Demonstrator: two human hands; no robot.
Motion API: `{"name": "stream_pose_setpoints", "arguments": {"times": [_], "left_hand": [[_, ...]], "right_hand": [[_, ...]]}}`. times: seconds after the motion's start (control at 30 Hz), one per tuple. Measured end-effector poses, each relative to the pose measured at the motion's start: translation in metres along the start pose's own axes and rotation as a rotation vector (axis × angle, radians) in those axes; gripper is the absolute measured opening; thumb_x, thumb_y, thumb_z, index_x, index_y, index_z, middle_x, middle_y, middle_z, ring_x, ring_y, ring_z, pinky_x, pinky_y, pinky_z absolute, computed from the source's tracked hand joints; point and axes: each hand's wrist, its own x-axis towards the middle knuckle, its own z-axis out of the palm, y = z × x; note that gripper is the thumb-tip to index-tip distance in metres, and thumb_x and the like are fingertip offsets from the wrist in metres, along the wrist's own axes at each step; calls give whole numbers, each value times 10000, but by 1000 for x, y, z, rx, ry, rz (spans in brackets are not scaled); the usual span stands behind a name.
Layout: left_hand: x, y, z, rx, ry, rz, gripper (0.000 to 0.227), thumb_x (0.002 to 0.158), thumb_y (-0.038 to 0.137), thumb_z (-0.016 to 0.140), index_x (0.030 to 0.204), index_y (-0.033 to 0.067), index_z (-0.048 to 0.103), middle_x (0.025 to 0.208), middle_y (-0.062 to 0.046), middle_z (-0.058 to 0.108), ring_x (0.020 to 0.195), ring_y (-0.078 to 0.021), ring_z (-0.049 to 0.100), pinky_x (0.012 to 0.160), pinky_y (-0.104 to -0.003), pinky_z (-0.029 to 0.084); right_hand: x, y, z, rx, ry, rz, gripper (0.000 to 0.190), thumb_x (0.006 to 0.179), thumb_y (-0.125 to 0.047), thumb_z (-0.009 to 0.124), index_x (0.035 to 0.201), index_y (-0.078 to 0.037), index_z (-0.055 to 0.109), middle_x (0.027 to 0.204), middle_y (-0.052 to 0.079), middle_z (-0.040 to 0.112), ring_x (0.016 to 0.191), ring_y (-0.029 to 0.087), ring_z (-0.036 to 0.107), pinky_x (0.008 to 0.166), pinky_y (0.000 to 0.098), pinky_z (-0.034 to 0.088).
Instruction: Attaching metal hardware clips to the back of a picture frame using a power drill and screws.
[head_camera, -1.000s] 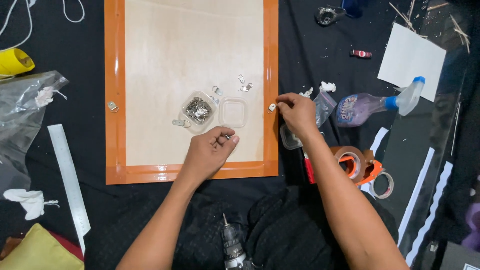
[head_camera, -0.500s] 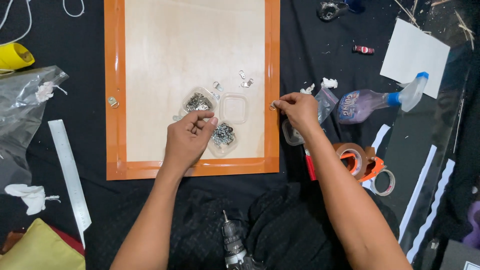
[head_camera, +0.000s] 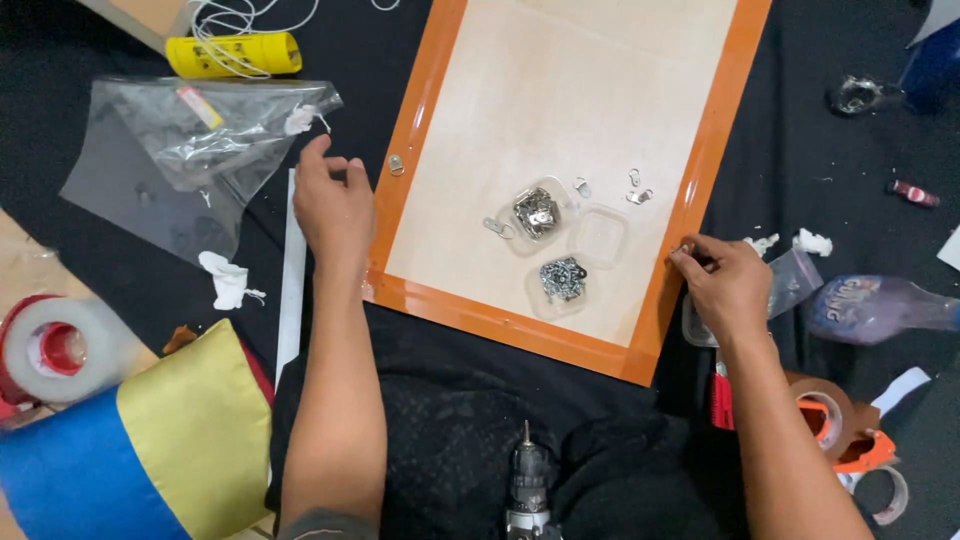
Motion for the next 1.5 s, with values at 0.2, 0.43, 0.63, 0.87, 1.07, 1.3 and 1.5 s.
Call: {"name": "stream_pose_setpoints", "arguments": {"times": [0.2,0.43,0.63,0.87,1.07,1.3,1.5], "left_hand": [[-5,11,4,181,-237,-143,419,994,157,619,1385,17,564,1085,-109,704,1098,-366,686,935,-525,525],[-6,-13,34,314,-348,-217,419,966,181,643,1367,70,598,1091,-68,661,1091,-317,682,924,-470,544],[-9,10,-6,151,-323,117,433,985,200,641,1345,-38,609,1043,-215,706,1107,-500,638,983,-621,465],[12,-36,-43,107,-166,153,333,1030,226,656,1299,31,688,896,-27,720,829,-273,714,800,-454,499],[-8,-6,-14,-103,-215,174,315,1001,93,761,1284,-30,698,923,-211,719,787,-352,722,690,-414,553],[-41,51,34,-126,-547,154,441,934,221,720,1309,-4,662,977,-141,673,773,-273,684,662,-395,571],[-37,49,39,-129,-561,108,446,965,238,673,1323,-26,647,976,-139,678,736,-250,673,637,-399,542]], "right_hand": [[1,6,7,-17,-21,30,304,896,-224,848,1149,-63,804,955,150,688,843,331,714,719,398,578],[-7,-16,-1,83,-46,185,323,848,-174,851,1098,-5,737,916,134,700,858,311,721,722,405,563],[-1,-1,0,115,-86,263,313,873,-174,797,1147,-34,739,926,115,747,894,295,730,740,380,558],[5,-22,-15,54,-130,392,211,920,-227,766,1086,-97,755,935,42,726,854,182,675,783,363,551],[2,-42,-17,356,-18,296,272,971,-99,680,1221,-10,735,926,147,754,835,187,713,710,318,549],[47,-93,11,447,-166,235,212,922,-89,723,1126,-44,757,834,98,741,761,156,710,637,259,548],[75,-130,37,55,-167,69,238,912,-185,765,1128,-85,774,974,122,739,901,308,739,775,430,597]]}}
